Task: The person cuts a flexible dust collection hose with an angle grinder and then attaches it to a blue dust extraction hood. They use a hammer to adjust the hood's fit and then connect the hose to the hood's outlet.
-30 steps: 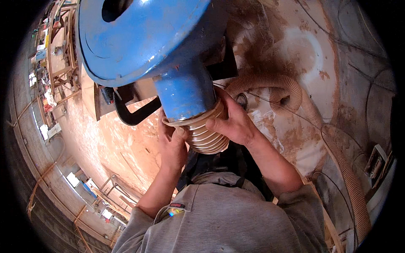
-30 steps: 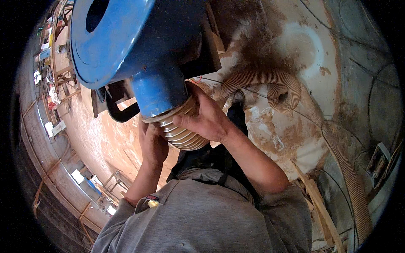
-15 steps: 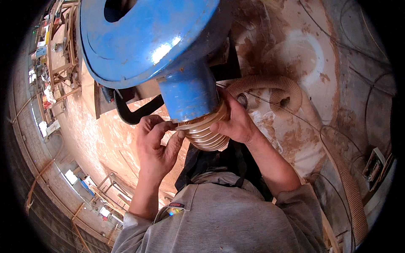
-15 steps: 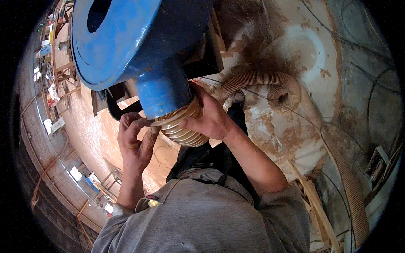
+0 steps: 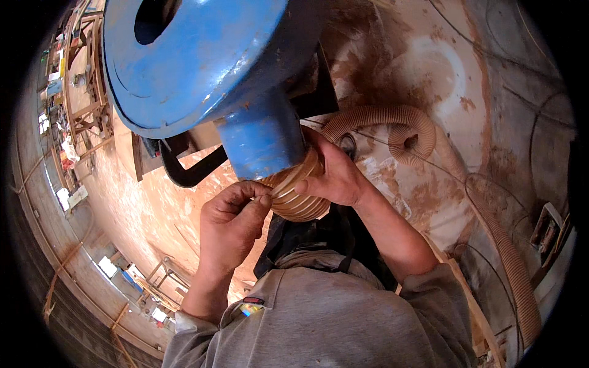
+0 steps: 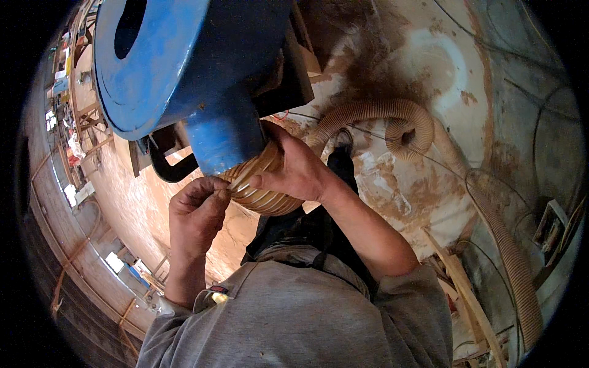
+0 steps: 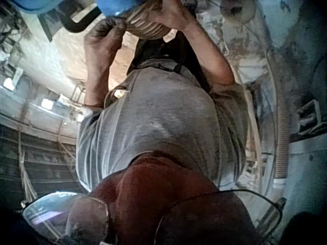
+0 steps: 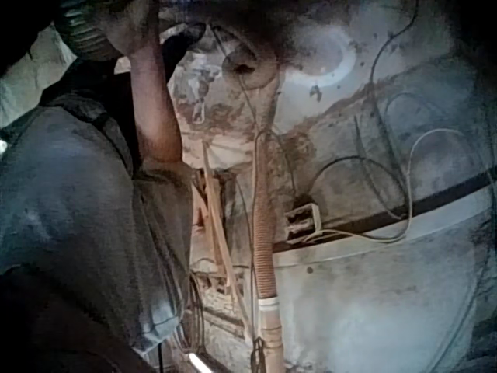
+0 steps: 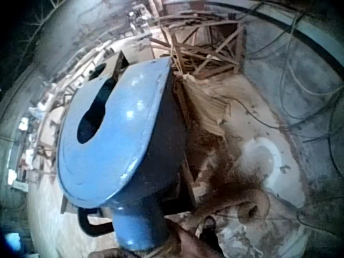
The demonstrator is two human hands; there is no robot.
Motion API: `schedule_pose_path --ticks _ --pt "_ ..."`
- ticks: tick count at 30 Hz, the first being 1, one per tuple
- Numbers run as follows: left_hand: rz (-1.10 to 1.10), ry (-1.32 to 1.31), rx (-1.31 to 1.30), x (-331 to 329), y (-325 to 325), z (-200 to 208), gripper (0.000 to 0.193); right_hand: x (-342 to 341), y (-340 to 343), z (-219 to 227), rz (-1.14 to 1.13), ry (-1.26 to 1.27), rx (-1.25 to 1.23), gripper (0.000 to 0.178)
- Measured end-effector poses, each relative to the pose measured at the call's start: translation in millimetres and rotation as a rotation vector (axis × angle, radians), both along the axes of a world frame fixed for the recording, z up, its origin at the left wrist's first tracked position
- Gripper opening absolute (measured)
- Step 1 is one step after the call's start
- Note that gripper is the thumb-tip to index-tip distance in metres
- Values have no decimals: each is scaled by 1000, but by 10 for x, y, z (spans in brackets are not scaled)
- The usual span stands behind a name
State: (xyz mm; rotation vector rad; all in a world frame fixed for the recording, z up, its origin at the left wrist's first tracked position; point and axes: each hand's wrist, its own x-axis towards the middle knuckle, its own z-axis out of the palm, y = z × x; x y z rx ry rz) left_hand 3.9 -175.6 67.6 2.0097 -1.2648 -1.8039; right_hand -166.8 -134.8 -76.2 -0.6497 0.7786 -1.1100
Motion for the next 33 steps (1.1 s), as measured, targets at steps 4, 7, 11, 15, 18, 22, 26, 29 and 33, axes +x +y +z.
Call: schedule_pose_path --ticks 4,7,11,15,18,22,26,29,33 --pt "-456 -285 -774 -9 183 -188 10 0 -5 10 -3 32 -10 103" --pt "-730 -469 -1017 -16 103 -151 22 -8 -16 43 -13 36 -10 101" --pt "-836 -564 -1300 -75 2 -174 20 64 10 -11 -72 58 2 89" --pt "-847 -413 -1312 32 -45 -320 19 79 14 16 -71 5 27 89" --pt "-835 -437 -1355 48 -89 -355 19 82 2 -8 -59 47 16 88" --pt "-833 -491 -1311 23 -106 -325 20 12 -23 124 10 69 86 86" --pt "-823 -483 -1296 -54 -135 -260 20 -33 -39 154 42 -23 125 77" --pt "-792 -464 -1273 -44 -140 -281 19 -18 -12 178 10 3 156 71" --pt "-774 -492 -1281 -36 -133 -301 19 -37 -72 288 26 -38 208 65"
